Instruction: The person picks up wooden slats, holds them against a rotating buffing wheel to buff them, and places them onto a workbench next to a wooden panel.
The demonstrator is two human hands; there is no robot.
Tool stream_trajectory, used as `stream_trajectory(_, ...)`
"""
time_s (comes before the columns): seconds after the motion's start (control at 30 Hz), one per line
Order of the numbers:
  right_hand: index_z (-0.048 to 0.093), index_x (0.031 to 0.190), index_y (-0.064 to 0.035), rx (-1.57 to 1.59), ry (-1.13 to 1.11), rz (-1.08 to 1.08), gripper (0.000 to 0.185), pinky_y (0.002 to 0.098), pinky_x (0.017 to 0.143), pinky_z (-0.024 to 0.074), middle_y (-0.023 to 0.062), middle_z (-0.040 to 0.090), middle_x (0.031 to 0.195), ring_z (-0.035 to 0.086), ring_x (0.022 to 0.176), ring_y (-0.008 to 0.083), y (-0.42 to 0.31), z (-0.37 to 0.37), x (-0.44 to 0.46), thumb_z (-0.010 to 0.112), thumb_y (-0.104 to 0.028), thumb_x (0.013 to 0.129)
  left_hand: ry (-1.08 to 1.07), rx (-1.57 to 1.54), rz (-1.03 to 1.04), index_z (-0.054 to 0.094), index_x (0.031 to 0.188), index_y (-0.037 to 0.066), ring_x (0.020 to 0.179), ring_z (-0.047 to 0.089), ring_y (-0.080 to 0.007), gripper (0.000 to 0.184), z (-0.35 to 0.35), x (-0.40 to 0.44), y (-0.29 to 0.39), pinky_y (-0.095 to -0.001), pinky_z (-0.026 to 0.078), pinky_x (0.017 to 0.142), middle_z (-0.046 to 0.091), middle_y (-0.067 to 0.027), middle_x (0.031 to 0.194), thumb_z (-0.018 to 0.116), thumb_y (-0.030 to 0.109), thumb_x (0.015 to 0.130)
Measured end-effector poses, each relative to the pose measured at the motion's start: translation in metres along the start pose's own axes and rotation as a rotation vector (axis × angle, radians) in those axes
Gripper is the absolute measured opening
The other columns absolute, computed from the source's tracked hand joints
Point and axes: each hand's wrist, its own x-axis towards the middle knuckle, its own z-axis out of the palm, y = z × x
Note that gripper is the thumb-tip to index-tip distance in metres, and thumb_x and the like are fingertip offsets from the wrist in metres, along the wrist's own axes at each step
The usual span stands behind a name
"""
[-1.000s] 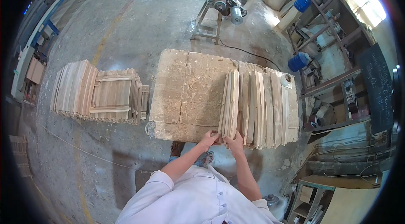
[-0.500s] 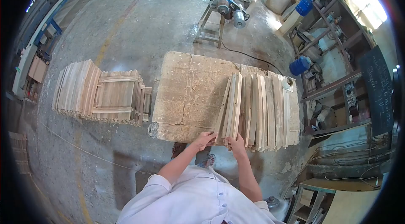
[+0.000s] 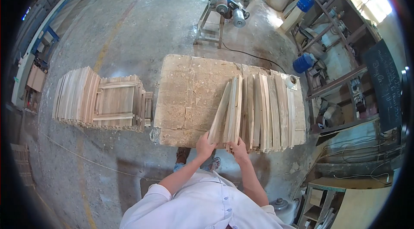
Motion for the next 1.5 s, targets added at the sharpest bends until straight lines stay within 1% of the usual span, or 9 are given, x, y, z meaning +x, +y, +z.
stream_trajectory(0.47, 0.059, 0.119, -0.0011, -0.244, 0.105, -0.152, 0.039, 0.0308, 0.063, 0.0534, 0.0064, 0.068, 0.093, 0.065, 0.081, 0.0139, -0.002, 0.006, -0.007, 0.073, -0.007, 0.083, -0.111, -0.593, -0.206, 0.058, 0.127, -0.005, 0.085, 0.069, -0.0181, 0.046, 0.033, 0.013, 0.032, -0.0346, 0.055, 0.074, 0.072, -0.0122, 0.098, 0.07, 0.027, 0.097)
stream_trajectory(0.6, 0.062, 0.123, 0.0016, -0.359, 0.107, -0.127, 0.046, 0.0327, 0.078, 0.0546, 0.0097, 0.071, 0.102, 0.067, 0.089, 0.0172, -0.008, -0.002, -0.011, 0.076, -0.011, 0.081, -0.178, -0.563, -0.169, 0.056, 0.131, -0.005, 0.08, 0.067, -0.0141, 0.056, 0.044, 0.016, 0.031, -0.0302, 0.054, 0.072, 0.071, -0.0104, 0.096, 0.074, 0.031, 0.094)
stream_trajectory(0.8, 0.067, 0.116, 0.0013, -0.373, 0.109, -0.156, 0.038, 0.0309, 0.074, 0.0537, 0.0082, 0.072, 0.096, 0.066, 0.083, 0.0146, -0.017, -0.009, -0.019, 0.078, -0.014, 0.083, -0.24, -0.759, -0.294, 0.054, 0.134, -0.003, 0.083, 0.068, -0.0145, 0.063, 0.049, 0.016, 0.029, -0.0307, 0.055, 0.074, 0.072, -0.0108, 0.097, 0.079, 0.035, 0.089)
stream_trajectory(0.9, 0.066, 0.116, 0.0016, -0.347, 0.184, -0.187, 0.034, 0.0289, 0.07, 0.0529, 0.0068, 0.072, 0.092, 0.065, 0.077, 0.0113, -0.02, -0.007, -0.019, 0.076, -0.015, 0.088, -0.321, -0.68, -0.324, 0.049, 0.141, -0.004, 0.1, 0.068, -0.0195, 0.071, 0.047, 0.022, 0.026, -0.0332, 0.055, 0.087, 0.069, -0.0141, 0.111, 0.077, 0.036, 0.09)
stream_trajectory(0.97, 0.065, 0.117, 0.0031, -0.405, 0.259, -0.171, 0.035, 0.028, 0.066, 0.0529, 0.0067, 0.072, 0.09, 0.065, 0.074, 0.011, -0.025, -0.01, -0.02, 0.076, -0.016, 0.09, -0.247, -0.634, -0.287, 0.055, 0.133, -0.004, 0.091, 0.069, -0.0177, 0.067, 0.044, 0.021, 0.025, -0.0321, 0.056, 0.08, 0.071, -0.0134, 0.104, 0.079, 0.036, 0.086)
stream_trajectory(1.07, 0.063, 0.119, 0.0051, 0.007, 0.306, -0.241, 0.033, 0.0279, 0.062, 0.0538, 0.0072, 0.073, 0.087, 0.066, 0.07, 0.0111, -0.017, -0.018, -0.011, 0.072, -0.016, 0.095, -0.176, -0.541, -0.219, 0.059, 0.128, -0.006, 0.086, 0.07, -0.018, 0.066, 0.051, 0.029, 0.006, -0.0319, 0.056, 0.076, 0.072, -0.0138, 0.099, 0.082, 0.037, 0.082)
stream_trajectory(1.27, 0.059, 0.132, 0.0046, -0.414, 0.48, -0.407, 0.044, 0.0422, 0.094, 0.0548, 0.0202, 0.071, 0.114, 0.069, 0.107, 0.0295, -0.027, -0.009, -0.028, 0.07, -0.012, 0.093, -0.166, -0.49, -0.213, 0.061, 0.126, -0.007, 0.083, 0.071, -0.0208, 0.07, 0.037, 0.028, 0.014, -0.0347, 0.057, 0.077, 0.073, -0.0151, 0.097, 0.083, 0.038, 0.078)
stream_trajectory(1.37, 0.056, 0.14, 0.0014, -0.688, 0.572, -0.668, 0.046, 0.0382, 0.095, 0.0514, 0.0232, 0.063, 0.128, 0.064, 0.112, 0.0278, -0.015, 0.0, -0.028, 0.066, -0.01, 0.097, -0.169, -0.493, -0.227, 0.061, 0.124, -0.007, 0.083, 0.071, -0.0202, 0.067, 0.03, 0.023, 0.03, -0.0341, 0.056, 0.077, 0.073, -0.0144, 0.097, 0.083, 0.037, 0.078)
stream_trajectory(1.5, 0.056, 0.142, -0.0031, -0.839, 0.598, -0.695, 0.048, 0.0456, 0.1, 0.0436, 0.0238, 0.058, 0.122, 0.056, 0.115, 0.0353, -0.015, 0.01, -0.035, 0.066, -0.009, 0.095, -0.2, -0.417, -0.218, 0.059, 0.127, -0.006, 0.095, 0.071, -0.0232, 0.066, 0.034, 0.024, 0.03, -0.0369, 0.056, 0.086, 0.073, -0.0177, 0.106, 0.081, 0.037, 0.082)
